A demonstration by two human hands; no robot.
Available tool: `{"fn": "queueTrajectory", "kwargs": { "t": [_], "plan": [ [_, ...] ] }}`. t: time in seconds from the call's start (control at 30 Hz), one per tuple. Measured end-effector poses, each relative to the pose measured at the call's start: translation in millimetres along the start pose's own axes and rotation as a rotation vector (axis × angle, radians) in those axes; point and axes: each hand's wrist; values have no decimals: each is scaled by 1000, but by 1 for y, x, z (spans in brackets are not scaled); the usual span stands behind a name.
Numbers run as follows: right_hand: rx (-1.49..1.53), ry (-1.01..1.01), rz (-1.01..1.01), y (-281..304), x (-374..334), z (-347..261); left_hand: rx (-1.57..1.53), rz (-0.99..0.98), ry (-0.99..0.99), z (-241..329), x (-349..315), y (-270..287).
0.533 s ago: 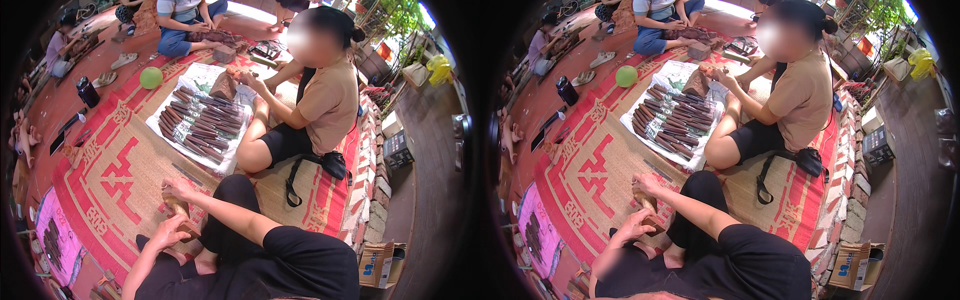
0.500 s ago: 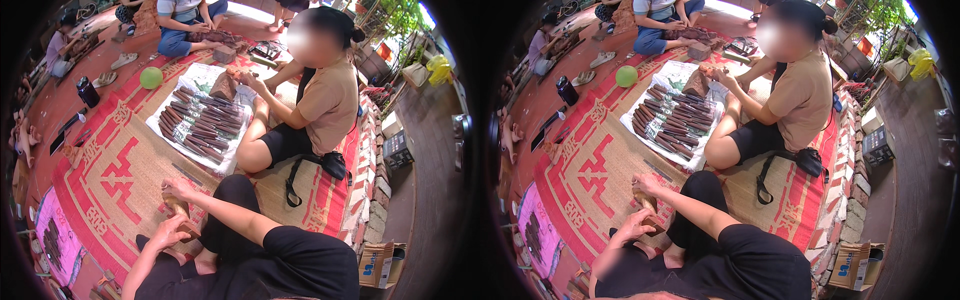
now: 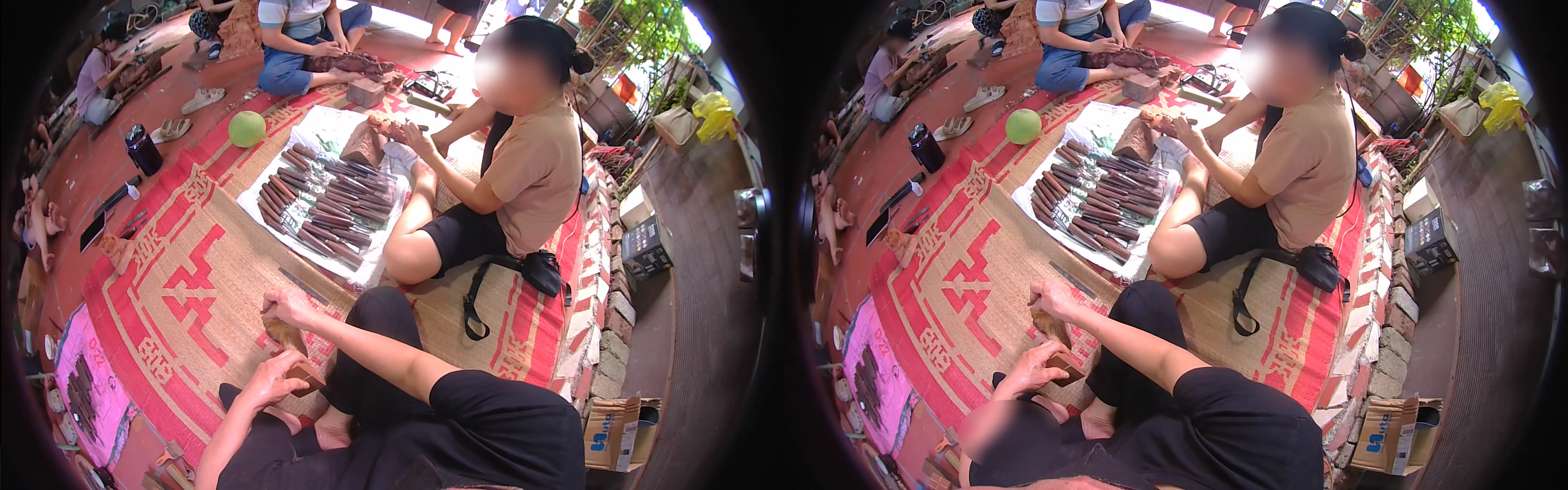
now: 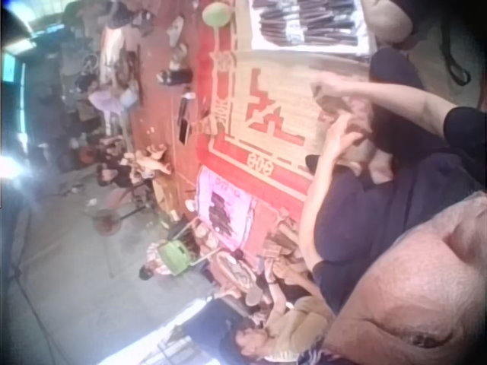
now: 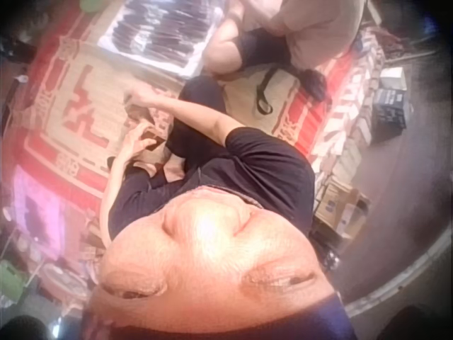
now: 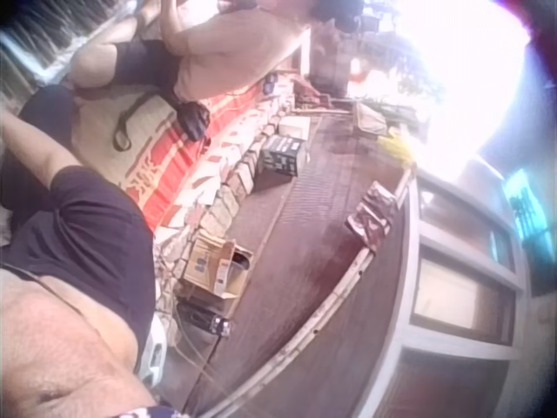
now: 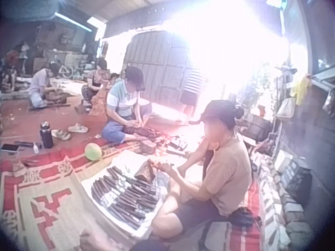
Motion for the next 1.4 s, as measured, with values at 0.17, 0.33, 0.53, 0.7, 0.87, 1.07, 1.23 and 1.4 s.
{"fn": "queueTrajectory", "kwargs": {
  "t": [0.17,0.33,0.53,0.7,0.87,1.07,1.23,1.4],
  "plan": [
    [29,11,-49,0,-12,5,31,1,-6,3,1,1],
    [66,23,-90,6,-14,6,4,-2,-19,-2,2,0],
    [14,-53,-98,3,-11,8,25,-1,-40,-1,2,0],
    [-4,69,-43,-9,-9,10,-26,26,28,-4,4,-3],
    [62,-21,-123,-6,-6,11,2,14,-7,-2,3,-1],
    [-13,-63,-119,-5,1,9,30,-9,-49,-1,2,1],
    [3,-112,-117,-3,-2,9,52,-10,-78,-6,3,-2],
    [-117,-115,1,-16,-11,-2,97,12,-44,-5,4,-5]
  ]
}}
Point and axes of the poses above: each hand's wrist, its own x-axis towards the middle knuckle, its own y-axis out of the back of the hand, z = x × y, and after that the axes turned 15 degrees about z, right-handed
